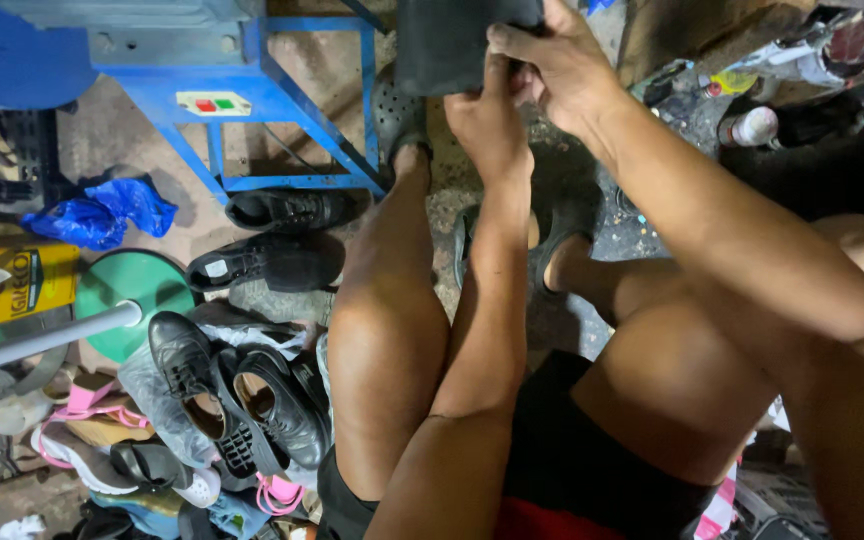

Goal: The person sits at a shoe repair work area and handles a black rubber sole piece, repeatedly flexing, pressing and peeling at its edge with both hands, briefly reaching toward the floor and the sanding machine before resuming working the sole piece by hand.

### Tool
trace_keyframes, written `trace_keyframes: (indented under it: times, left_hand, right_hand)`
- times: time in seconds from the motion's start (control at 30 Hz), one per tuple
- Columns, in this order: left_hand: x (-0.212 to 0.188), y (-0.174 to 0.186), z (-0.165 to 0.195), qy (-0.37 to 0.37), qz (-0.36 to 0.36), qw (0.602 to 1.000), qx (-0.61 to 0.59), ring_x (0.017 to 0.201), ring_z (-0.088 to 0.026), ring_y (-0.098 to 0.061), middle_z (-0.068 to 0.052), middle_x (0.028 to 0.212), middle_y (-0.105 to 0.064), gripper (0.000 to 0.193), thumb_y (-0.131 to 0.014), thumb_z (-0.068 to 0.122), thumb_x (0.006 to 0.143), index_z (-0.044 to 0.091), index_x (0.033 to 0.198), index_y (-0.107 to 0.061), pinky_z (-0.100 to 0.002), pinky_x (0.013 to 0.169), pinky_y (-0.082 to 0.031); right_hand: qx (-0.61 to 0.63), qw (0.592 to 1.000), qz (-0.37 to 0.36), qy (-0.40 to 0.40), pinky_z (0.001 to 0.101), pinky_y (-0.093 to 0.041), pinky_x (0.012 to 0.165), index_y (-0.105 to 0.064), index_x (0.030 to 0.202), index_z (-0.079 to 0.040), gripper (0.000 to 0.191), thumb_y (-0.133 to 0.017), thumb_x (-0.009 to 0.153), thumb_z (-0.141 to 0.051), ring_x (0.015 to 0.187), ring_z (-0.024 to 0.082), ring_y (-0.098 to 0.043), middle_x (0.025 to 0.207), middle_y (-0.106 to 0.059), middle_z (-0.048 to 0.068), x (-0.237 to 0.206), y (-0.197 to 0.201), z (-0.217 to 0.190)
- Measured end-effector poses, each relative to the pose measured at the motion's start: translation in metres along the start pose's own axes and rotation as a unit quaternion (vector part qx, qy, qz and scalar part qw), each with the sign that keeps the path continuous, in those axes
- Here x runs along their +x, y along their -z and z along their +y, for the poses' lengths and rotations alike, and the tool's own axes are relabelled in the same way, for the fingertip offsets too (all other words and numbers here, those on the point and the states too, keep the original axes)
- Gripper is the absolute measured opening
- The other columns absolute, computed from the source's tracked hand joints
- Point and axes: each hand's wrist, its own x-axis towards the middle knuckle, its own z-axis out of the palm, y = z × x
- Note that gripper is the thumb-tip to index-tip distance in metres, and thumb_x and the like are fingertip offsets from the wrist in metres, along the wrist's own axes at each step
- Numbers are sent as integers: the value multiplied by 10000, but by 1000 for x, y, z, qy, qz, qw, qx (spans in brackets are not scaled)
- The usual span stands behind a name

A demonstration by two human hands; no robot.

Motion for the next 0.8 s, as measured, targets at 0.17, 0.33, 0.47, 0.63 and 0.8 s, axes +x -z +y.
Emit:
trace_keyframes:
  times: [0.17, 0.33, 0.47, 0.63, 0.8]
  left_hand:
    - [3, -2, -1, 23, 31, 993, -107, 559, -91, -600, -72, 816, -678, 285, -714, 190, 1027, -62, 1155, -677, -234, 475, -476]
    - [11, -20, -6, 43, 82, 993, -71, 663, -131, -670, -160, 863, -724, 364, -703, 188, 1065, -175, 1074, -724, -266, 607, -553]
    - [17, -26, -9, 68, 89, 987, -112, 724, -148, -709, -143, 888, -740, 315, -647, 185, 1045, -114, 1121, -706, -279, 667, -591]
    - [20, -29, -9, 54, 72, 991, -102, 713, -181, -707, -185, 871, -723, 337, -613, 158, 1105, -168, 1068, -687, -294, 672, -603]
    - [14, -30, -5, 3, 52, 993, -108, 720, -158, -699, -146, 893, -708, 237, -585, 86, 1096, -127, 1153, -671, -281, 672, -613]
  right_hand:
    - [9, 999, 27, -26, 210, -469, 493, -683, 1017, -90, 89, -771, 1001, -82, 644, 96, -591, 911, -691, 23, 7, -3, 0]
    - [84, 996, 14, -8, 161, -402, 509, -693, 969, -72, 93, -774, 949, -30, 674, 45, -588, 901, -700, 11, 26, 5, 5]
    - [133, 991, 0, -23, 140, -380, 531, -679, 897, -58, 139, -804, 948, -24, 628, 20, -509, 852, -663, -6, 42, 14, 12]
    - [224, 973, -5, -49, 159, -417, 563, -653, 850, -56, 170, -791, 946, -27, 635, 37, -518, 806, -616, -2, 47, 21, 19]
    - [188, 982, -13, -6, 124, -374, 536, -629, 838, -61, 221, -797, 931, 48, 615, 18, -496, 805, -610, -19, 43, 21, 19]
